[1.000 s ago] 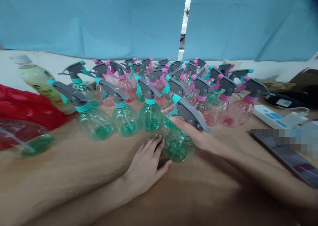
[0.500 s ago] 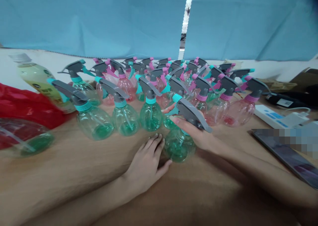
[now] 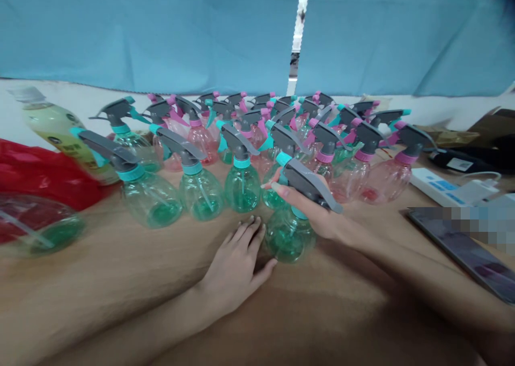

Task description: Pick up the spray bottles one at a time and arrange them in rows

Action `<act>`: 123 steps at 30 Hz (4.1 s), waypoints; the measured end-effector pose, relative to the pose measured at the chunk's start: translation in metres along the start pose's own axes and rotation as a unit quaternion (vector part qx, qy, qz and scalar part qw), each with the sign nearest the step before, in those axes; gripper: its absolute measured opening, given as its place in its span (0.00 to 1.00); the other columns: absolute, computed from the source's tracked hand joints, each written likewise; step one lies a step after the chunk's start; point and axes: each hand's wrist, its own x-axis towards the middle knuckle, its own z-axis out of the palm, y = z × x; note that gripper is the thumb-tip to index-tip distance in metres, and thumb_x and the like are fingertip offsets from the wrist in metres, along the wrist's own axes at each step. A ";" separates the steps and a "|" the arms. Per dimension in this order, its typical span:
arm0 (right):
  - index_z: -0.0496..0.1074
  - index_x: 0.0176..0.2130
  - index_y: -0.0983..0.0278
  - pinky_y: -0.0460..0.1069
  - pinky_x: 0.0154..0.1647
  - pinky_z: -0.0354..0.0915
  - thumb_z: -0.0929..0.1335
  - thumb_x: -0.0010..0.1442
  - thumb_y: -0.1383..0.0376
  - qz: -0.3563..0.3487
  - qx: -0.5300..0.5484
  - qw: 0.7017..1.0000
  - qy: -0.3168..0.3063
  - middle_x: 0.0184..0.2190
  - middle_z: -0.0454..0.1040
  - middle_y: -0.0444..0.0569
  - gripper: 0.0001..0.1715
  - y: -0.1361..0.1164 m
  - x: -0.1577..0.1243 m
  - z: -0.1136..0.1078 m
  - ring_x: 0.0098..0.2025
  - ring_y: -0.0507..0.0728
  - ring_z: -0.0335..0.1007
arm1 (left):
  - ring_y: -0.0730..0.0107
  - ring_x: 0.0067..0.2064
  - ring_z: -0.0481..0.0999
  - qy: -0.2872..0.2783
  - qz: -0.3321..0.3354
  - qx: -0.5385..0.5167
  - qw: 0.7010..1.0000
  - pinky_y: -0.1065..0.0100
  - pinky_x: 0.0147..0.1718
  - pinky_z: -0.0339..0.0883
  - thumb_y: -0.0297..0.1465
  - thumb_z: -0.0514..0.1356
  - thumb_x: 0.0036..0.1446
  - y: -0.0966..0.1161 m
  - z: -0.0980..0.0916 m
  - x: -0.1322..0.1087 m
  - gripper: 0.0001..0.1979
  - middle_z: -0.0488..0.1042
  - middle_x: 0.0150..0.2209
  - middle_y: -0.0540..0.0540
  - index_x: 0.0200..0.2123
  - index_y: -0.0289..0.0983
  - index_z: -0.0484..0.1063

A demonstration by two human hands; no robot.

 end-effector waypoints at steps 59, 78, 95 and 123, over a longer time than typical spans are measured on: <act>0.70 0.49 0.58 0.54 0.49 0.66 0.69 0.60 0.61 0.010 0.083 0.996 -0.020 0.44 0.74 0.46 0.16 0.011 -0.006 0.000 0.35 0.53 0.71 | 0.48 0.63 0.61 -0.004 0.010 -0.002 1.000 0.49 0.57 0.59 0.41 0.53 0.64 -0.002 0.002 0.000 0.27 0.62 0.62 0.33 0.59 0.28 0.62; 0.71 0.48 0.55 0.53 0.44 0.66 0.68 0.60 0.58 0.032 0.071 0.997 -0.019 0.39 0.73 0.44 0.15 0.011 -0.007 0.000 0.24 0.49 0.60 | 0.49 0.63 0.60 0.002 0.016 -0.007 1.000 0.48 0.58 0.58 0.42 0.53 0.65 -0.003 0.003 -0.001 0.27 0.62 0.62 0.33 0.59 0.30 0.61; 0.68 0.38 0.58 0.51 0.41 0.65 0.67 0.61 0.57 0.038 0.044 0.998 -0.035 0.35 0.71 0.44 0.08 -0.001 -0.005 -0.002 0.38 0.55 0.68 | 0.48 0.62 0.62 0.007 0.015 -0.012 1.000 0.49 0.57 0.59 0.41 0.53 0.64 -0.005 0.004 -0.001 0.25 0.62 0.62 0.34 0.59 0.32 0.62; 0.70 0.48 0.58 0.52 0.51 0.67 0.69 0.59 0.64 0.006 0.099 0.995 -0.003 0.47 0.75 0.46 0.15 0.005 -0.004 0.002 0.50 0.56 0.72 | 0.49 0.63 0.60 -0.004 0.012 0.000 1.000 0.49 0.57 0.59 0.42 0.53 0.65 -0.003 0.003 0.000 0.25 0.61 0.62 0.33 0.58 0.30 0.64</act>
